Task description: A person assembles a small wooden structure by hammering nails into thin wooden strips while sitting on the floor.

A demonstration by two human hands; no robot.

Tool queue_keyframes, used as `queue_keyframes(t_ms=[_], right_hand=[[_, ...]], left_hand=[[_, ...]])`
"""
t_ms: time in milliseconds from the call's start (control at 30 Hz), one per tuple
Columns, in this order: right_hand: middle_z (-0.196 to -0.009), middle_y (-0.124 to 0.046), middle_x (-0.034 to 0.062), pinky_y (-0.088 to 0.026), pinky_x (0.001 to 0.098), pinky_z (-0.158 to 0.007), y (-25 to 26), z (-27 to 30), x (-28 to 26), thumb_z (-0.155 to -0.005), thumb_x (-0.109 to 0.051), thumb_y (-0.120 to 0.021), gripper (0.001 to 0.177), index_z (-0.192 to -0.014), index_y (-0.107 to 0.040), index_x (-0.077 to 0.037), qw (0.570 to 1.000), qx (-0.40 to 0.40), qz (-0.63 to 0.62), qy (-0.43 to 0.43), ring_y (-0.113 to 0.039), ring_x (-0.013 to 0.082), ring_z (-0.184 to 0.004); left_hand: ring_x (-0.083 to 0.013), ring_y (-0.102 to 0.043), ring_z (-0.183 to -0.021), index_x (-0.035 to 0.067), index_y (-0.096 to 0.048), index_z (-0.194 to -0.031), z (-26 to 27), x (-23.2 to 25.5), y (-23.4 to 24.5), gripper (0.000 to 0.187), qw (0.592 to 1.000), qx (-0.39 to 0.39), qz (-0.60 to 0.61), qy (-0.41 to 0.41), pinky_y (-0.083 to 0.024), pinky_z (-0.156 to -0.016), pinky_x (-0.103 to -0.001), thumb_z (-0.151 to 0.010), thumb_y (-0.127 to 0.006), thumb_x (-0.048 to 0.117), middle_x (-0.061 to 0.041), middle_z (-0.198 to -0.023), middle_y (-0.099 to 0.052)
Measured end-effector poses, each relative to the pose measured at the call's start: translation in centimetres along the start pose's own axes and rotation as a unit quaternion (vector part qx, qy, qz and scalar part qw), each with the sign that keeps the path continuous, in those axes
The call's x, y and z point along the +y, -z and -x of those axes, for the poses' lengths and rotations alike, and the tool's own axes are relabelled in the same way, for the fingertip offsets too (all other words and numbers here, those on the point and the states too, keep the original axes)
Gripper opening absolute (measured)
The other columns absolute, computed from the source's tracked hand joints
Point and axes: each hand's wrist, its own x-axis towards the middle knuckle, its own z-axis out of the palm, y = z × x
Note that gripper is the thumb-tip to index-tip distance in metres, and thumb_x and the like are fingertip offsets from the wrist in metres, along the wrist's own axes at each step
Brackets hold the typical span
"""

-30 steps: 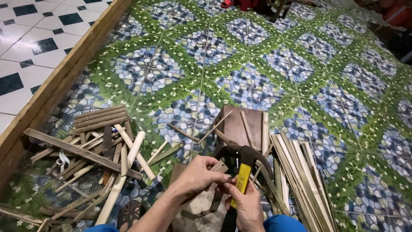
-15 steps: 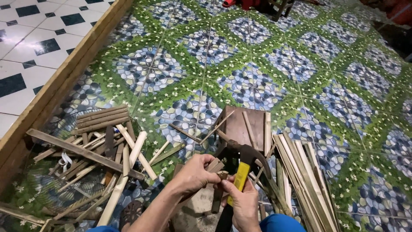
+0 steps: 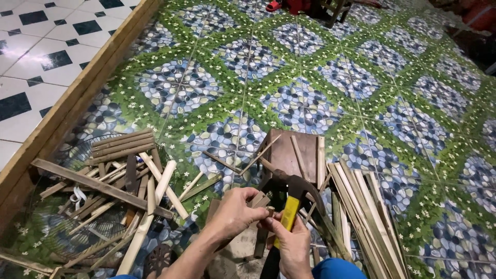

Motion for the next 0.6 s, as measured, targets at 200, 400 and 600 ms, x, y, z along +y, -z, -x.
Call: queue_keyframes(t_ms=[200,400,600], right_hand=[[-0.082,-0.076,0.0273,-0.045,0.0342,-0.044,0.4,-0.8,0.9,-0.086,0.008,-0.076,0.02,-0.104,-0.066,0.009,1.0,0.012,-0.01,-0.008,-0.075,0.034,-0.071],[-0.083,-0.074,0.0256,-0.044,0.0351,-0.041,0.9,-1.3,1.3,-0.086,0.013,-0.074,0.022,-0.104,-0.062,0.009,1.0,0.012,-0.017,0.002,-0.078,0.038,-0.075],[-0.085,-0.069,0.0237,-0.044,0.0367,-0.04,2.1,-2.3,1.2,-0.086,0.014,-0.074,0.023,-0.104,-0.061,0.008,0.999,0.033,-0.019,0.011,-0.075,0.0373,-0.075]], left_hand=[[-0.0131,-0.068,-0.064,-0.002,-0.079,-0.098,-0.3,0.1,0.4,0.022,0.999,-0.025,0.013,0.021,-0.052,-0.06,-0.022,-0.076,-0.075,0.003,-0.009,-0.078,-0.077],[-0.0167,-0.059,-0.065,-0.01,-0.074,-0.097,-1.6,-2.0,1.0,0.019,0.982,-0.053,0.18,0.022,-0.047,-0.06,-0.025,-0.081,-0.068,-0.002,-0.015,-0.08,-0.07],[-0.0167,-0.062,-0.065,-0.009,-0.077,-0.1,-2.6,-3.0,1.8,0.019,0.975,-0.064,0.21,0.044,-0.05,-0.064,-0.026,-0.082,-0.072,-0.005,-0.015,-0.081,-0.073]])
